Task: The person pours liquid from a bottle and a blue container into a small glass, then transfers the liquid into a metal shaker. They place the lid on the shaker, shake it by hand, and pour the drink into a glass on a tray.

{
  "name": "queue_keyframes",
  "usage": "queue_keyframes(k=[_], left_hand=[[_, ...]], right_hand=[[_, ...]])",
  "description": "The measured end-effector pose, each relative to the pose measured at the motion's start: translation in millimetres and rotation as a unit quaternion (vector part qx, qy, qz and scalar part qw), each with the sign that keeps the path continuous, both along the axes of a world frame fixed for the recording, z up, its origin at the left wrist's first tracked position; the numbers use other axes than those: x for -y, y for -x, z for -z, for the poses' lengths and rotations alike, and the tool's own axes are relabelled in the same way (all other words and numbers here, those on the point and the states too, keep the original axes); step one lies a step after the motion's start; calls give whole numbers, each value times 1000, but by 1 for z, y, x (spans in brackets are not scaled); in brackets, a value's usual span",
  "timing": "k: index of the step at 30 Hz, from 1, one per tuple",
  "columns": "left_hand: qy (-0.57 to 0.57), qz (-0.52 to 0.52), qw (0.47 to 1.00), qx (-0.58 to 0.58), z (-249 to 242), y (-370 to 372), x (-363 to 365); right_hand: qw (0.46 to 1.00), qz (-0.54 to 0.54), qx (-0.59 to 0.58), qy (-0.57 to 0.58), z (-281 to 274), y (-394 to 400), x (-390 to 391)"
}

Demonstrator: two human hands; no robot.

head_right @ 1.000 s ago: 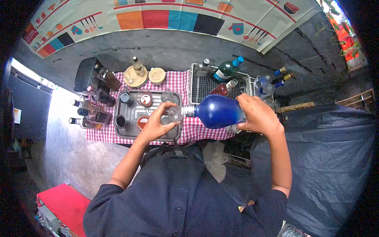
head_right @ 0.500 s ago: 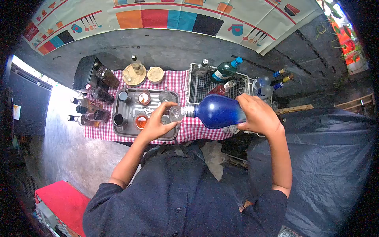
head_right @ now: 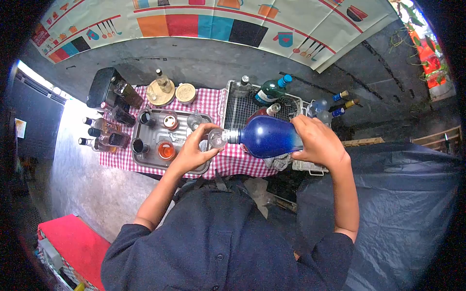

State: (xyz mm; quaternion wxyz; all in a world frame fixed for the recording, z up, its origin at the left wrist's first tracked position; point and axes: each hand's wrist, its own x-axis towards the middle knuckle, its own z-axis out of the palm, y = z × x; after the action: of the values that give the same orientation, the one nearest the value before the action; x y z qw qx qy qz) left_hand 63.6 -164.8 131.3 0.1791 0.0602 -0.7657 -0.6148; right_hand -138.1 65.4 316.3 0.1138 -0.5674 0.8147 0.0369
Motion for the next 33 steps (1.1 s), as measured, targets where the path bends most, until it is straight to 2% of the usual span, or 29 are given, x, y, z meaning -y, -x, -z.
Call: queue_keyframes(k=[10, 16, 25, 33], left_hand=[[-13, -20, 1000, -1, -1, 27, -32], [35, -53, 998, 2, 3, 36, -49], [-7, -51, 998, 25, 16, 49, -71], [5, -48, 999, 25, 17, 59, -83]], right_hand=[[1000, -7, 0, 8, 1, 33, -24], [1000, -12, 5, 1, 8, 45, -36], [1000, -25, 5, 6, 14, 61, -53], [1000, -27, -4, 3, 11, 70, -66]])
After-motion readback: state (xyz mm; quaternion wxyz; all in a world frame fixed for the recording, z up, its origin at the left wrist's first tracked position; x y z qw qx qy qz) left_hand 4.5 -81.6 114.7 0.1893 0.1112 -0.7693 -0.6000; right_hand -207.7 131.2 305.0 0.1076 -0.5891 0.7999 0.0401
